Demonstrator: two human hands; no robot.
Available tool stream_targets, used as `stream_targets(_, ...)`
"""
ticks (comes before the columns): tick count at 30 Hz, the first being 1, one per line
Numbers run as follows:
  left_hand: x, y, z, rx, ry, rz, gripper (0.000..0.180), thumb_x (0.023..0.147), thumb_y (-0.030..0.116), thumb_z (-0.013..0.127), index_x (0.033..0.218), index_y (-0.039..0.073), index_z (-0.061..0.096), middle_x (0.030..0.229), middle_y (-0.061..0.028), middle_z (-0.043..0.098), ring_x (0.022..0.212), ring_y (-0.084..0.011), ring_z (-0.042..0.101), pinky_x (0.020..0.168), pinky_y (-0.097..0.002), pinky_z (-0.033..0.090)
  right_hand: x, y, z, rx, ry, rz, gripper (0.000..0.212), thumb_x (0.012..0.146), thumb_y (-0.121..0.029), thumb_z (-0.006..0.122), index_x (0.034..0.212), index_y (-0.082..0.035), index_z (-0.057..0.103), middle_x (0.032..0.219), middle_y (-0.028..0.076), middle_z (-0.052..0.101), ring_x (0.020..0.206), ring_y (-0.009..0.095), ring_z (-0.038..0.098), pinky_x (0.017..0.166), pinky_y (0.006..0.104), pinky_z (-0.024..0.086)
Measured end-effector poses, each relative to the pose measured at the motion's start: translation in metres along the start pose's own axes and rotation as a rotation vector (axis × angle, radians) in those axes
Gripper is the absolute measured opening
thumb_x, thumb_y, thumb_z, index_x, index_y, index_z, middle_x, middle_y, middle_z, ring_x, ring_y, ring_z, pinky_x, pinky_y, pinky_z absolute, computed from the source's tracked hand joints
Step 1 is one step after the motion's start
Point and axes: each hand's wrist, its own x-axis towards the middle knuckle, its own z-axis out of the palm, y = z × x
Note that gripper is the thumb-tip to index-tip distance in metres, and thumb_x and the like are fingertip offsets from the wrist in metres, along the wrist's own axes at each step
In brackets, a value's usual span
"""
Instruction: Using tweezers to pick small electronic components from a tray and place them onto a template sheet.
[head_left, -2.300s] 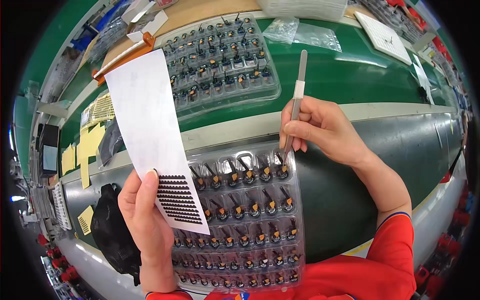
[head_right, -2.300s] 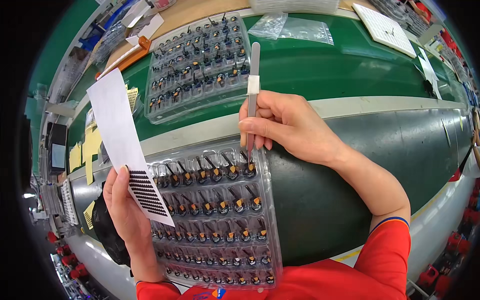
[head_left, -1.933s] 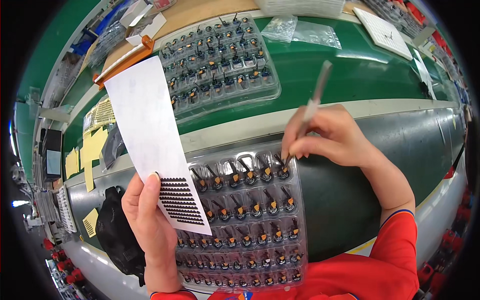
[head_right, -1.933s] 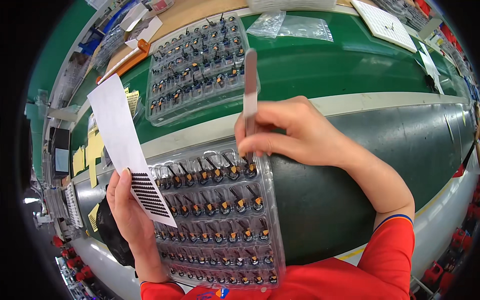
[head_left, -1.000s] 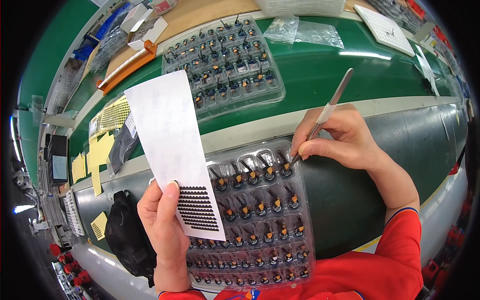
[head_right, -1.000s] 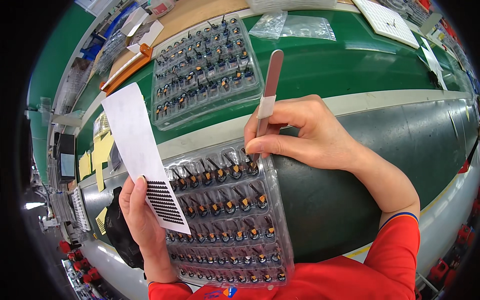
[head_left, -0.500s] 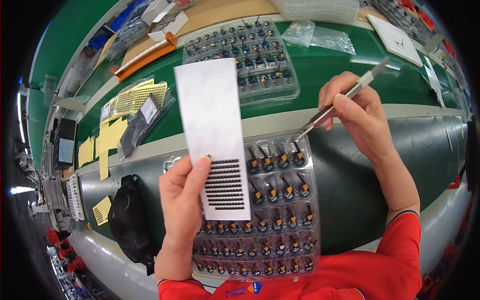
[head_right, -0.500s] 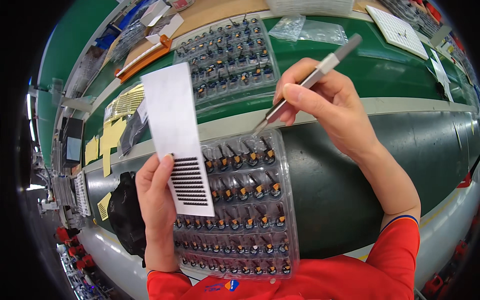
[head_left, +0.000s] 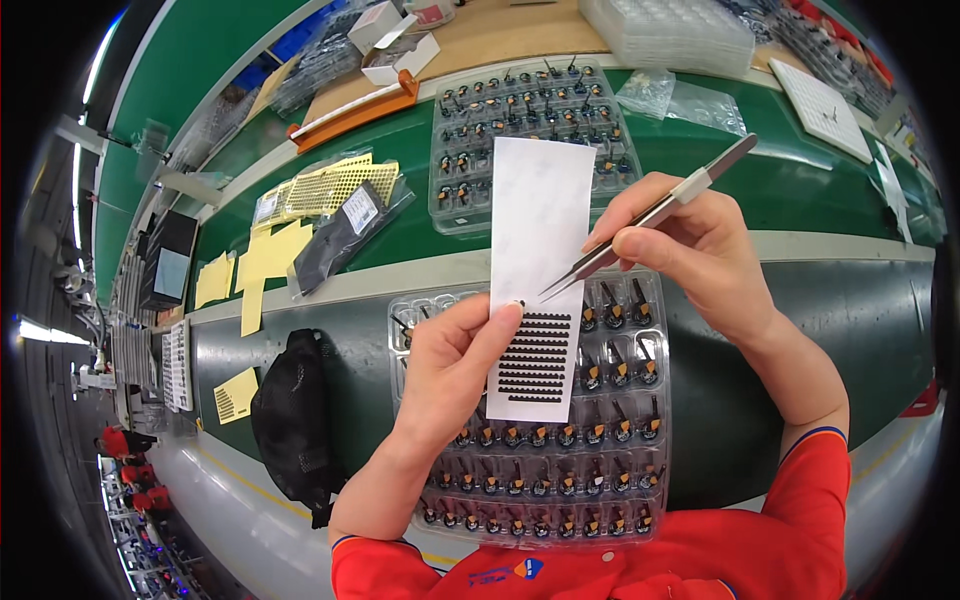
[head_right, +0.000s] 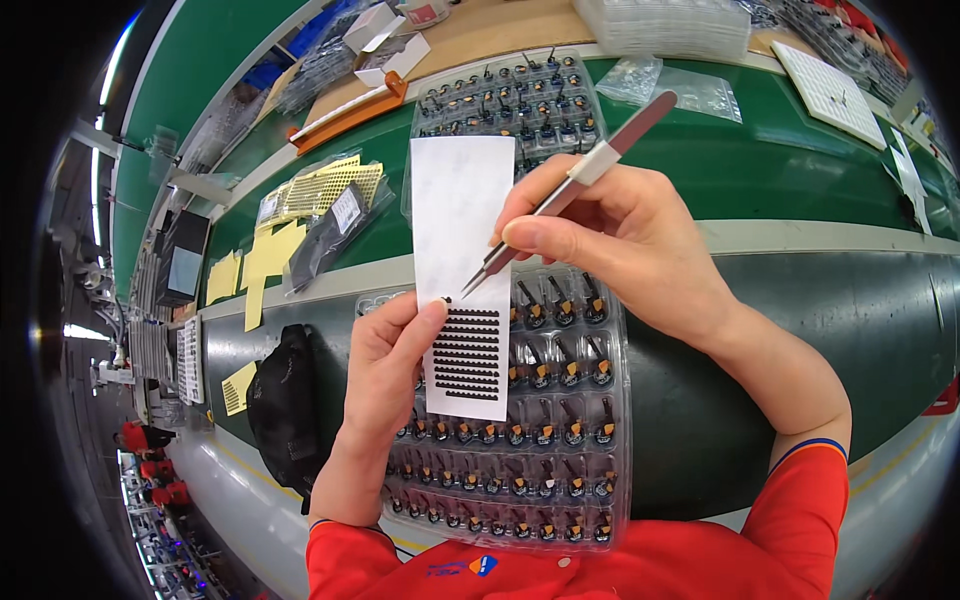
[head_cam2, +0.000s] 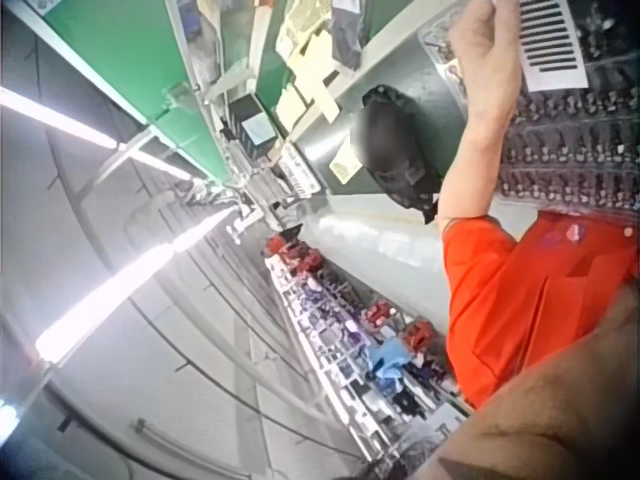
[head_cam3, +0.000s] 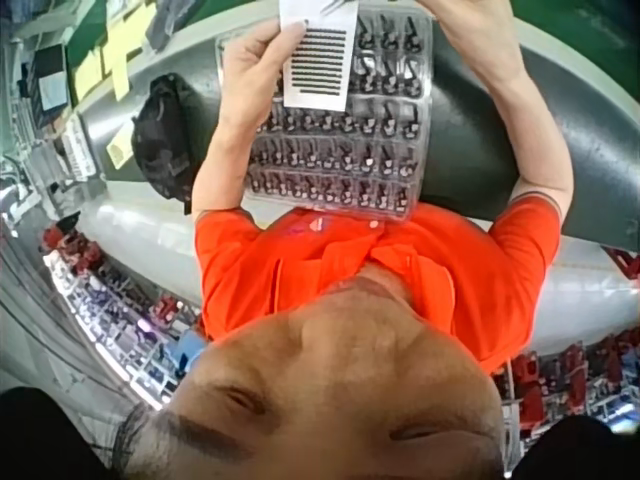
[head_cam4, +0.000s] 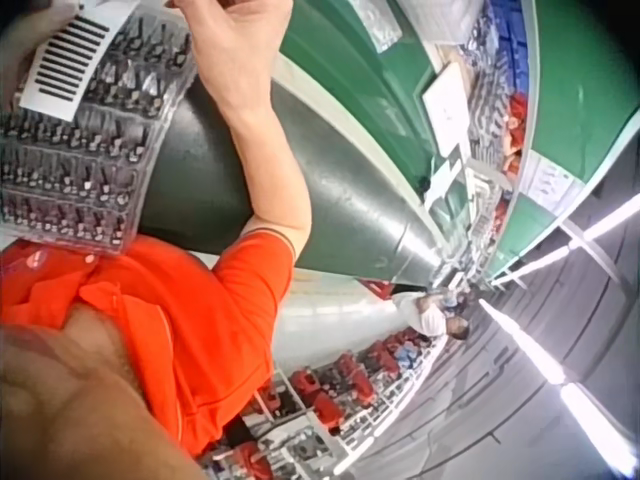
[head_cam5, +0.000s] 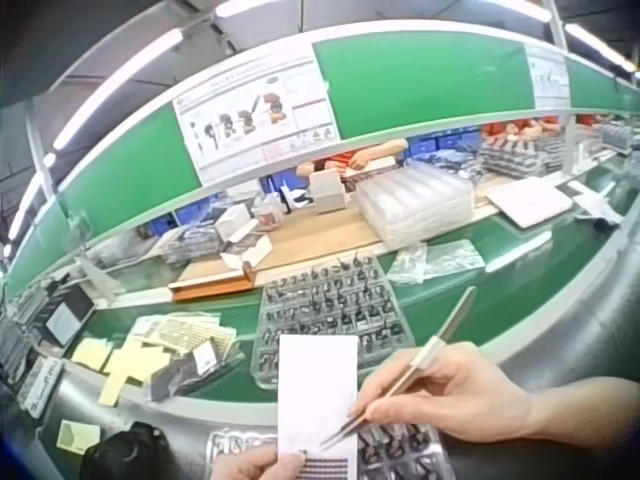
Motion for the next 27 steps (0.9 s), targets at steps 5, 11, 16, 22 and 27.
stream_targets(5,0.003,-0.002,-0.006,-0.106,0.120,0.123,0.023,0.091,0.013,0.050,0.104,-0.005,0.059,0.087,-0.0031,0.063,0.075,-0.0050,0.056,0.067,-0.0192,0.045,0.002,-0.003,-0.016,0.010,0.084,-0.047,0.019,0.091,-0.016,0.044,0.086,-0.001,0.055,0.081,0.006,0.057,0.078,0.012,0.055,0.070,0.0245,0.042)
stream_targets(11,0.005,-0.004,-0.013,-0.197,0.207,0.220,0.024,0.091,0.013,0.050,0.104,-0.004,0.058,0.087,-0.0032,0.064,0.075,-0.0059,0.058,0.067,-0.0196,0.045,-0.004,-0.009,-0.023,-0.250,-0.014,-0.016,0.030,0.094,-0.023,0.035,0.083,-0.001,0.053,0.077,0.004,0.051,0.076,0.012,0.051,0.071,0.0249,0.040)
stream_targets(16,0.004,-0.001,-0.011,-0.216,0.206,0.206,0.023,0.091,0.013,0.050,0.104,-0.004,0.059,0.087,-0.0036,0.064,0.074,-0.0063,0.059,0.066,-0.0193,0.046,-0.006,-0.009,-0.027,-0.322,0.022,-0.138,0.027,0.093,-0.017,0.039,0.082,0.002,0.055,0.077,0.005,0.051,0.075,0.013,0.051,0.068,0.0238,0.041)
stream_targets(22,0.003,0.001,-0.010,-0.229,0.195,0.207,0.023,0.091,0.013,0.049,0.104,-0.004,0.058,0.086,-0.0054,0.064,0.071,-0.0074,0.060,0.062,-0.0192,0.047,-0.007,0.004,-0.023,-0.344,-0.117,-0.121,0.021,0.089,-0.010,0.047,0.078,0.004,0.058,0.079,0.008,0.056,0.073,0.014,0.053,0.064,0.0249,0.043)
stream_targets(27,0.003,0.001,-0.009,-0.233,0.196,0.208,0.022,0.091,0.012,0.049,0.103,-0.004,0.058,0.085,-0.0060,0.064,0.070,-0.0078,0.060,0.061,-0.0196,0.048,-0.006,0.013,-0.024,-0.454,-0.143,-0.173,0.019,0.088,-0.010,0.051,0.076,0.004,0.059,0.078,0.008,0.058,0.072,0.015,0.054,0.063,0.0260,0.044)
